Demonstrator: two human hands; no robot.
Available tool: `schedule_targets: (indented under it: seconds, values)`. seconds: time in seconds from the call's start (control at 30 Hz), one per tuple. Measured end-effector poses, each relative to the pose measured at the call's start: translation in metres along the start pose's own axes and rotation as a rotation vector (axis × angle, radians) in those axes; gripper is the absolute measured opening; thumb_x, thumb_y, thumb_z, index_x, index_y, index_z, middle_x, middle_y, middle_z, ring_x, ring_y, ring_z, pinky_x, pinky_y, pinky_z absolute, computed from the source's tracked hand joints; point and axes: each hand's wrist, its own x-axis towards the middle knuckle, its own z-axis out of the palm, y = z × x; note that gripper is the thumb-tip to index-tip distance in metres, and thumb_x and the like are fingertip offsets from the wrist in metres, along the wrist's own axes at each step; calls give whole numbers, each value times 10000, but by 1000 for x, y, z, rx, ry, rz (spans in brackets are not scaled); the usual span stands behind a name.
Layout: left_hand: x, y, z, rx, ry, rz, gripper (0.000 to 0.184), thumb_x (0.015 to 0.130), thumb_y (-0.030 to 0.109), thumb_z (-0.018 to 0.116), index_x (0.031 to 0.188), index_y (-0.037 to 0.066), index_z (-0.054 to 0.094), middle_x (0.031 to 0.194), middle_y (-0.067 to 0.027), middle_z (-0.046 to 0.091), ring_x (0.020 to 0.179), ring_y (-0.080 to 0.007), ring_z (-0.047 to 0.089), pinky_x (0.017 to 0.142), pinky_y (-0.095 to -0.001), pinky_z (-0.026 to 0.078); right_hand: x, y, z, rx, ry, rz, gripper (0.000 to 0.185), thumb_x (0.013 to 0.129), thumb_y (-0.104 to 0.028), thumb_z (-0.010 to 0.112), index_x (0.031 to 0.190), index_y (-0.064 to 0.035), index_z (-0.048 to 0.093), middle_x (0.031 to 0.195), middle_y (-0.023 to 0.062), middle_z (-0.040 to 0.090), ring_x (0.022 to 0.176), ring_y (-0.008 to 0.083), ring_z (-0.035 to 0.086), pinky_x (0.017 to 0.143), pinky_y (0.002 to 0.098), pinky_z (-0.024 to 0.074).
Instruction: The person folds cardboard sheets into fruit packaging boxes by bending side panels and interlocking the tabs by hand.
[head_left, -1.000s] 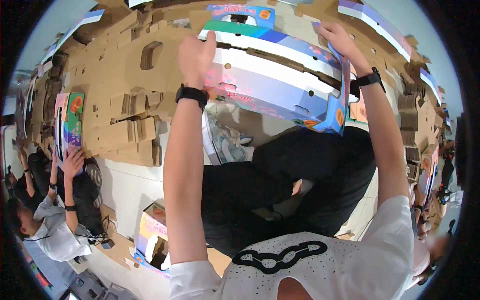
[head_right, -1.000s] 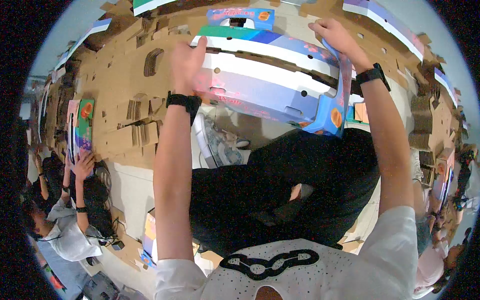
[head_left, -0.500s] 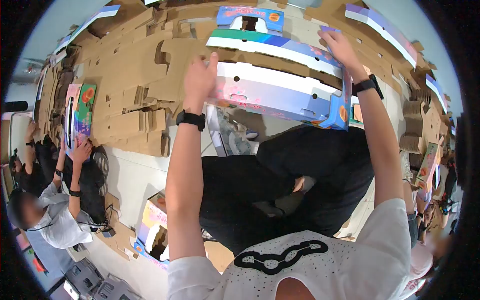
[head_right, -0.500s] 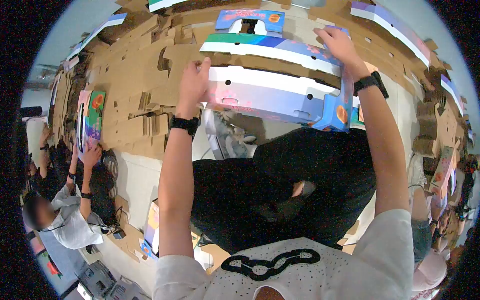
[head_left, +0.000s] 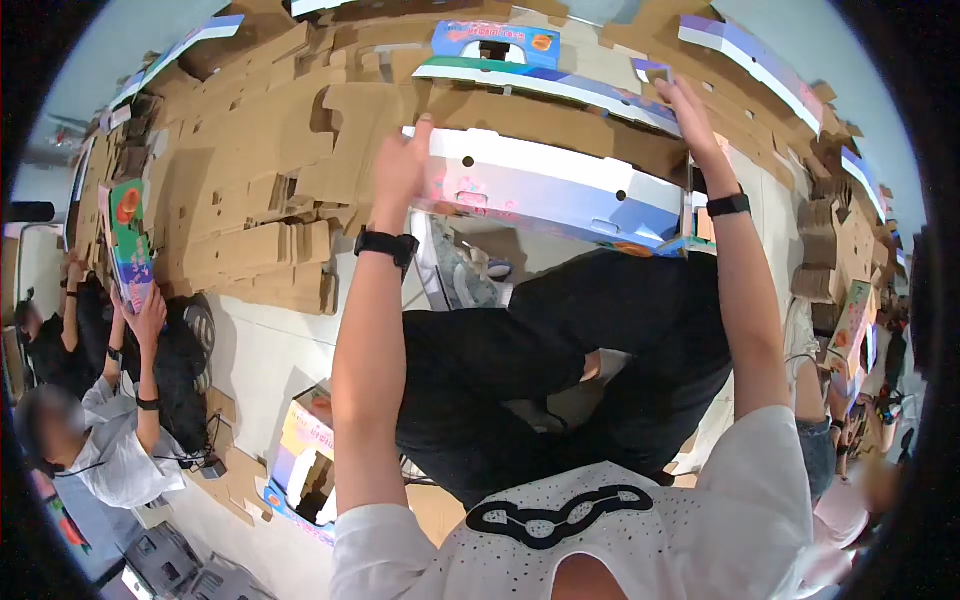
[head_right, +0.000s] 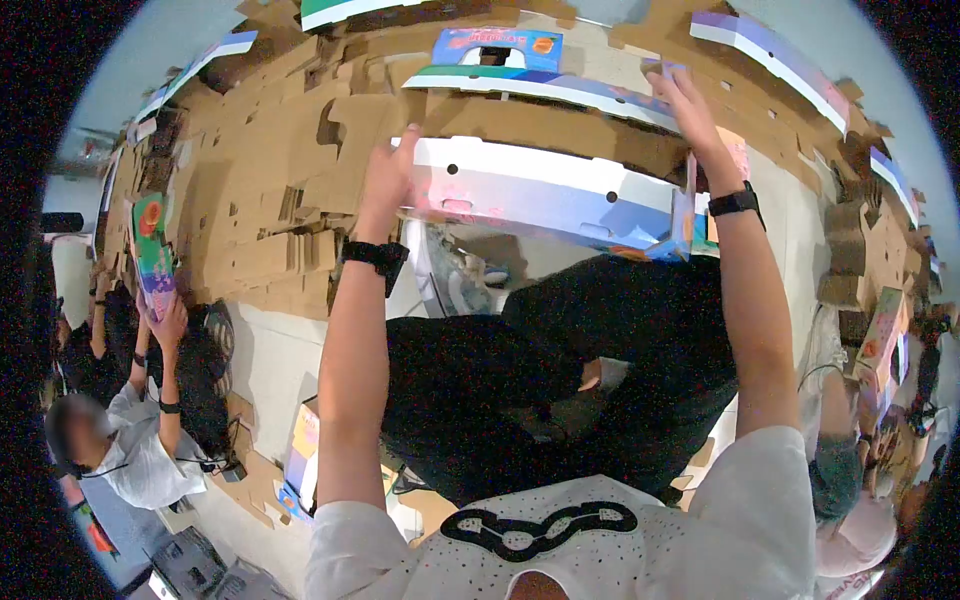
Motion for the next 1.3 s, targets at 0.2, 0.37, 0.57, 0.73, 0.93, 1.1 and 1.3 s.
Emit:
schedule_targets:
  seconds: [0.2, 0.37, 0.57, 0.73, 0.93, 1.1, 1.3]
  values:
    - [19, 1, 21, 12, 202, 157, 962, 939, 709, 489, 1495, -68, 374, 1292, -350, 616, 1277, -453, 564, 1071, -471, 431, 14, 1, -5, -68, -87, 50, 598, 1029, -507, 458, 1343, -26, 627, 1346, 161, 632, 1249, 276, 569, 1072, 334, 408]
    - [48, 35, 12, 78, 195, 148, 868, 963, 723, 420, 1507, 49, 472, 1381, -290, 594, 1358, -460, 484, 1142, -454, 364, 18, -3, -1, -293, -114, -63, 646, 1018, -541, 387, 1330, -33, 635, 1390, 201, 617, 1288, 367, 558, 1080, 400, 415]
    - [92, 29, 13, -296, 73, -9, 635, 1015, 509, 470, 1386, 12, 605, 1319, -215, 657, 1282, -314, 574, 1089, -367, 402, 21, 5, 5, -310, -98, -125, 591, 997, -531, 419, 1294, -84, 667, 1276, 192, 678, 1207, 347, 609, 1029, 389, 450]
    - [94, 19, 14, -230, -1, 230, 467, 1024, 275, 443, 1401, 53, 608, 1294, -183, 669, 1222, -262, 601, 1050, -333, 437, 19, 13, 15, 83, 69, -9, 518, 986, -469, 523, 1252, -55, 684, 1183, 140, 689, 1060, 256, 626, 935, 348, 480]
    - [69, 9, 3, -81, -157, 331, 438, 1055, 208, 406, 1440, 93, 579, 1317, -186, 659, 1220, -271, 608, 1058, -340, 440, 12, -16, 18, 47, 120, 27, 523, 991, -488, 554, 1146, -6, 685, 1059, 111, 673, 966, 199, 607, 802, 338, 497]
    - [63, -8, 6, -9, -169, 435, 452, 1079, 225, 385, 1497, 108, 511, 1386, -213, 614, 1288, -303, 578, 1091, -350, 418, 35, -1, 29, -237, -10, -97, 567, 1003, -555, 514, 1075, -22, 694, 1020, 124, 667, 915, 208, 623, 750, 357, 490]
    - [64, -14, 7, -41, -200, 451, 461, 1085, 243, 381, 1515, 113, 483, 1444, -215, 570, 1354, -326, 531, 1138, -356, 380, 39, -1, 32, -505, -230, -235, 482, 946, -433, 657, 1233, -46, 635, 1095, 177, 692, 916, 351, 672, 838, 433, 538]
